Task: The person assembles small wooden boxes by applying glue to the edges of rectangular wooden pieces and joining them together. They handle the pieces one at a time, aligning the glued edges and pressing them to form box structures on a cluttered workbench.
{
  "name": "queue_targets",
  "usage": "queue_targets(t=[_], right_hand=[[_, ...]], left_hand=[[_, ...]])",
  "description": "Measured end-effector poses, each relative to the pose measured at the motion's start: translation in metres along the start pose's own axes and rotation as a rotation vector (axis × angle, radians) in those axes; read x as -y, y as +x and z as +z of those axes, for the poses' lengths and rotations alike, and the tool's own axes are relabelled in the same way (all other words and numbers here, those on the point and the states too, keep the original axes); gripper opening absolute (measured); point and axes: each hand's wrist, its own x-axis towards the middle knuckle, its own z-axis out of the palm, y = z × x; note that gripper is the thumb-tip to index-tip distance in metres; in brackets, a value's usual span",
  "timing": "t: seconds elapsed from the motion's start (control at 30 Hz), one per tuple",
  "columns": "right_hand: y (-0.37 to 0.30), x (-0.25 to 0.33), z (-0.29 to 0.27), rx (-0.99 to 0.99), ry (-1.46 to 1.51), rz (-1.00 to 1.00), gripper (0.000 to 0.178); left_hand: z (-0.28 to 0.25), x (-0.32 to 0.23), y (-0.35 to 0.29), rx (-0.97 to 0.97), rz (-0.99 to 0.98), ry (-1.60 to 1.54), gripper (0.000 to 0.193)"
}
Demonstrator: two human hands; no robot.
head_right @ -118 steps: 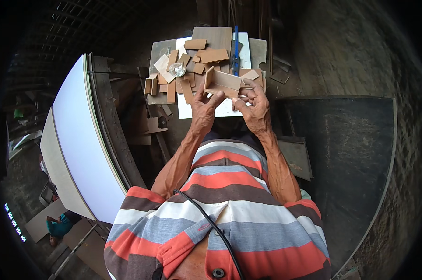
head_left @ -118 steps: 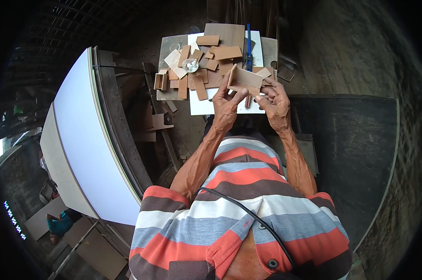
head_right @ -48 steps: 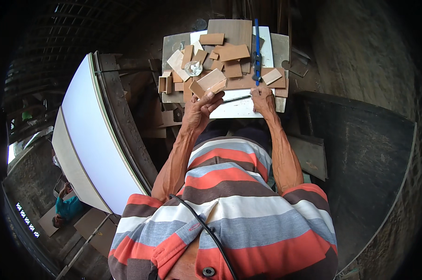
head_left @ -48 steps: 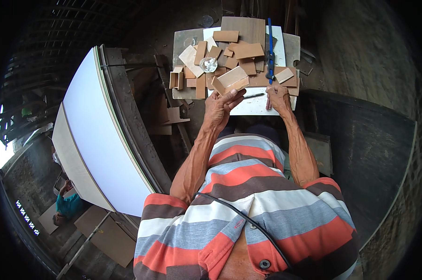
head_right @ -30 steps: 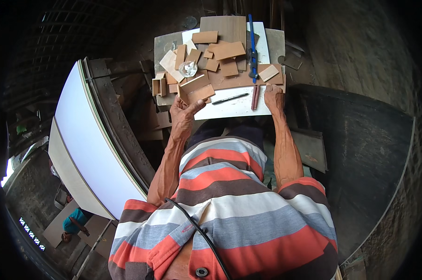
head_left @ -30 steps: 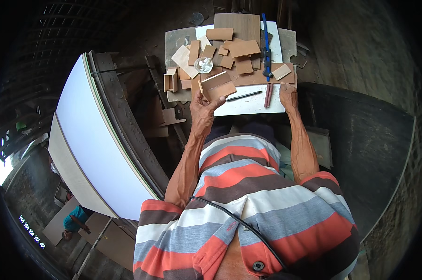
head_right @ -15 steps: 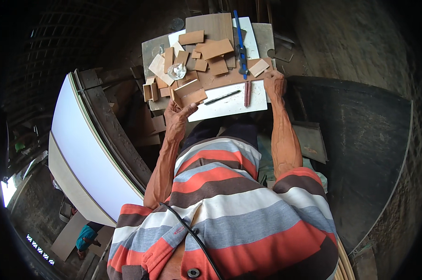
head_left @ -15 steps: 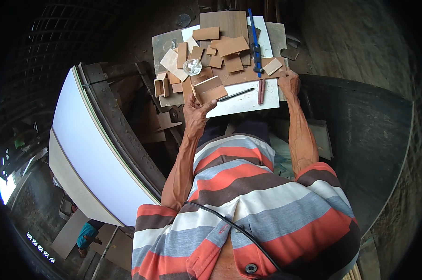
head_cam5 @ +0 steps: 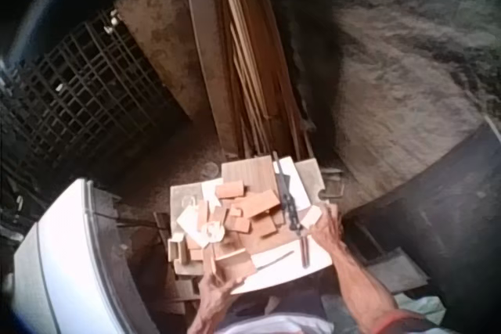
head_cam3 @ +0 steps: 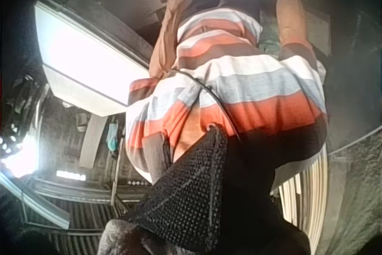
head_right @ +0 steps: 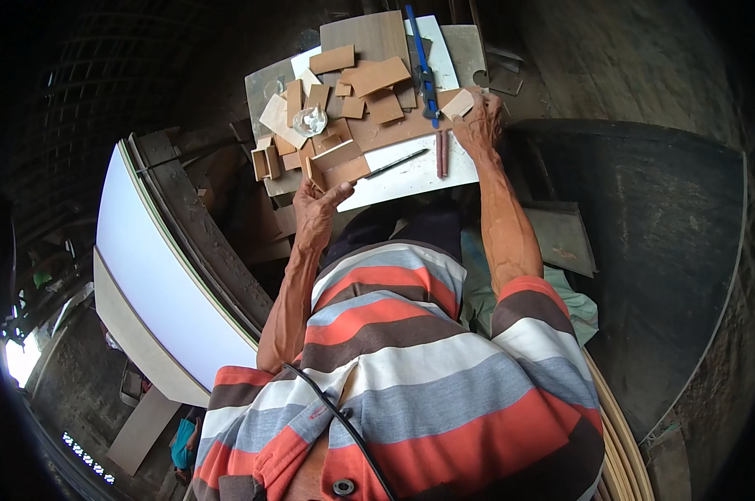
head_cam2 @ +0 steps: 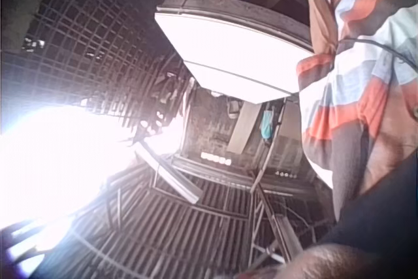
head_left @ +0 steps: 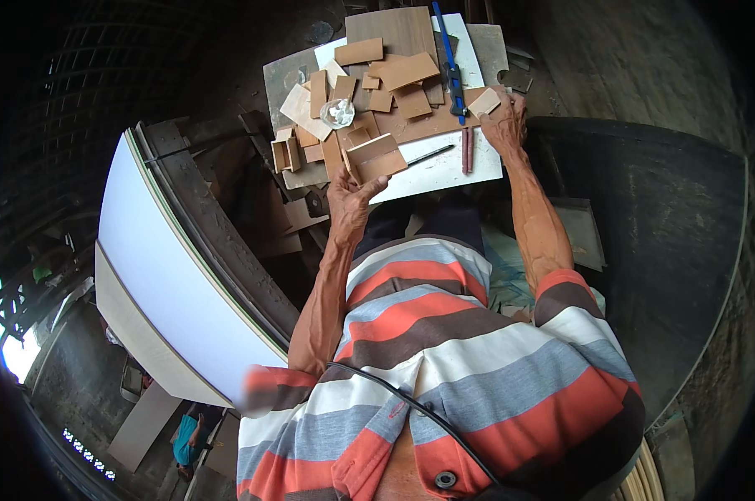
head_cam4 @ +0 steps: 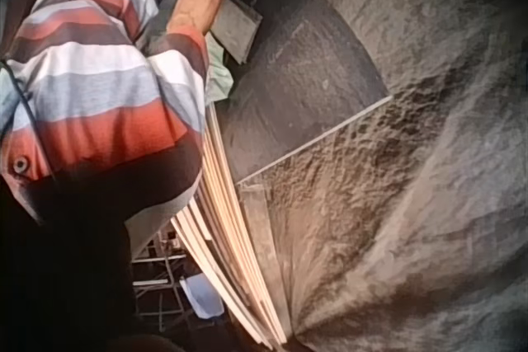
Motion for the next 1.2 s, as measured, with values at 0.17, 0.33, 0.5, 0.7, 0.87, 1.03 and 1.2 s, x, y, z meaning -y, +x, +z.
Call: queue_targets(t=[0.17, 0.33, 0.5, 0.7, 0.87, 1.03, 1.2], right_hand=[[0.008, 0.001, -0.009, 0.091, 0.103, 0.142, 0.058], [0.01, -0.035, -0.015, 0.007, 0.615, 0.129, 0.038], [-0.06, 0.056, -0.102, 0.105, 1.111, 0.182, 0.027], [-0.112, 0.107, -0.115, 0.115, 1.001, 0.03, 0.021], [-0.123, 0.108, -0.108, 0.034, 0.92, -0.114, 0.02], [-0.131, 0.119, -0.134, 0.1, 0.864, -0.153, 0.024], [-0.135, 0.12, -0.143, 0.067, 0.74, -0.256, 0.025]], left_hand=[[0.015, -0.03, -0.01, 0.076, 0.017, -0.03, 0.049], [0.023, -0.055, -0.018, 0.144, -0.002, -0.013, 0.056], [0.03, -0.052, -0.014, 0.225, 0.003, -0.183, 0.06], [0.051, -0.05, -0.011, 0.379, 0.075, -0.284, 0.062], [0.059, -0.053, -0.014, 0.433, 0.126, -0.3, 0.064], [0.062, -0.055, -0.022, 0.47, 0.154, -0.324, 0.067], [0.064, -0.059, -0.03, 0.508, 0.151, -0.339, 0.062]])
